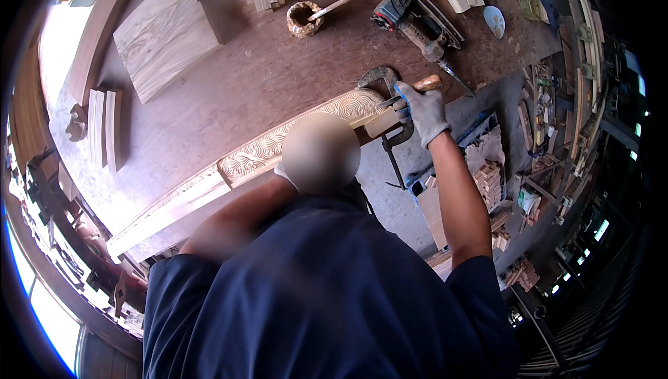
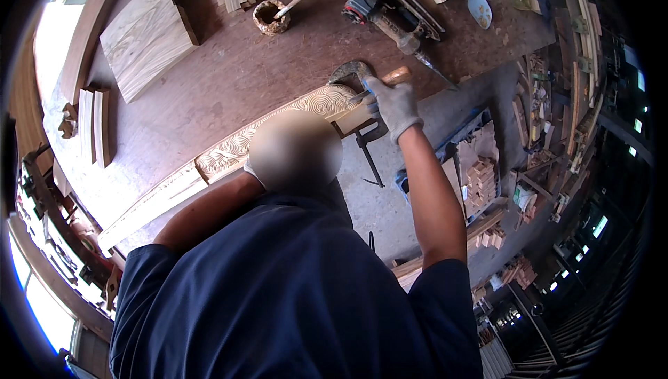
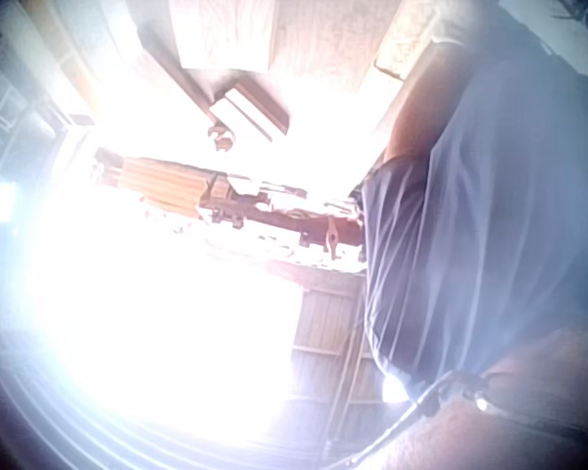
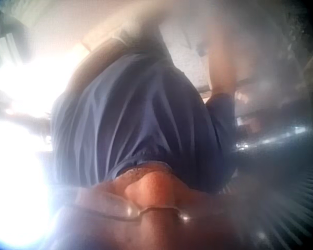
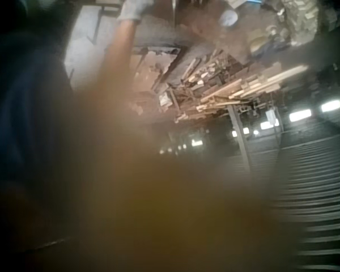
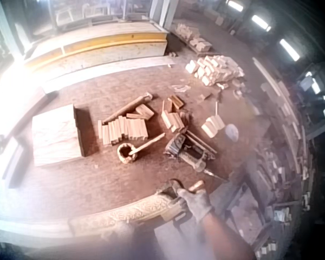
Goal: The person carves a decorative pattern into a long wooden plank using a chisel and mallet. They secure the plank with a clamp, chip away wood to form a repeating design, and periodically inspect the progress. The person repositions the plank and continues carving along its length.
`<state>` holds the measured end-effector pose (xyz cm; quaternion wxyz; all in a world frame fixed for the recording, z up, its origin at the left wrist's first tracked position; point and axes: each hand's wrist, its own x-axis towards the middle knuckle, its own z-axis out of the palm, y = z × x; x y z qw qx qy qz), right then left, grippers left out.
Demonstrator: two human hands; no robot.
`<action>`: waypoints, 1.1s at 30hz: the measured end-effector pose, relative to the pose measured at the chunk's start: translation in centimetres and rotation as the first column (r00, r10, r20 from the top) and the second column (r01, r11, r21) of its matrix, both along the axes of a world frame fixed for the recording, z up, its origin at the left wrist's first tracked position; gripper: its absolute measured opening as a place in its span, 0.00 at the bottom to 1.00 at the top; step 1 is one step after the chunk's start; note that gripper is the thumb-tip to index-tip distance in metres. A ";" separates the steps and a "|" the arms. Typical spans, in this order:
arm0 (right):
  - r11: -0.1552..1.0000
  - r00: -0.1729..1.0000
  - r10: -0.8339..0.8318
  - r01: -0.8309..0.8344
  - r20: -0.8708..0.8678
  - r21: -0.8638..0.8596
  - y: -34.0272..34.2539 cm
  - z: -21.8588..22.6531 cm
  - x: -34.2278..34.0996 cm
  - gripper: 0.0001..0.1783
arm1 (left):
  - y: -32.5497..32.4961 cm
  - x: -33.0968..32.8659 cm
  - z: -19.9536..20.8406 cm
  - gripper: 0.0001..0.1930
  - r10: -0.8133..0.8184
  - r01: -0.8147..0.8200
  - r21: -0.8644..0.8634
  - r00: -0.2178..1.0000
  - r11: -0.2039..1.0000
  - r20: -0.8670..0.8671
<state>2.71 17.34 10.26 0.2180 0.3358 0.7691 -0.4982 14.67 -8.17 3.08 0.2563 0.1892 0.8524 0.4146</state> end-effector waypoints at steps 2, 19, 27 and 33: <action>1.000 1.000 0.005 -0.005 0.013 0.005 -0.3 -0.1 0.1 0.18 | 0.4 -0.7 1.3 0.20 0.074 -0.070 0.043 0.990 0.997 -0.121; 0.992 0.979 -0.116 0.107 -0.165 -0.063 1.6 2.0 1.8 0.15 | 0.0 -2.5 3.9 0.06 0.354 -0.322 0.155 0.888 0.934 -0.295; 0.999 0.999 -0.046 0.046 -0.009 -0.014 -0.4 0.2 0.8 0.17 | -6.8 -1.2 5.3 0.24 0.134 -0.115 -0.225 0.988 0.968 0.071; 1.000 1.000 -0.019 0.020 0.016 -0.010 0.8 -1.4 0.7 0.19 | -7.9 2.2 2.5 0.29 0.173 -0.175 -0.007 0.980 0.985 -0.101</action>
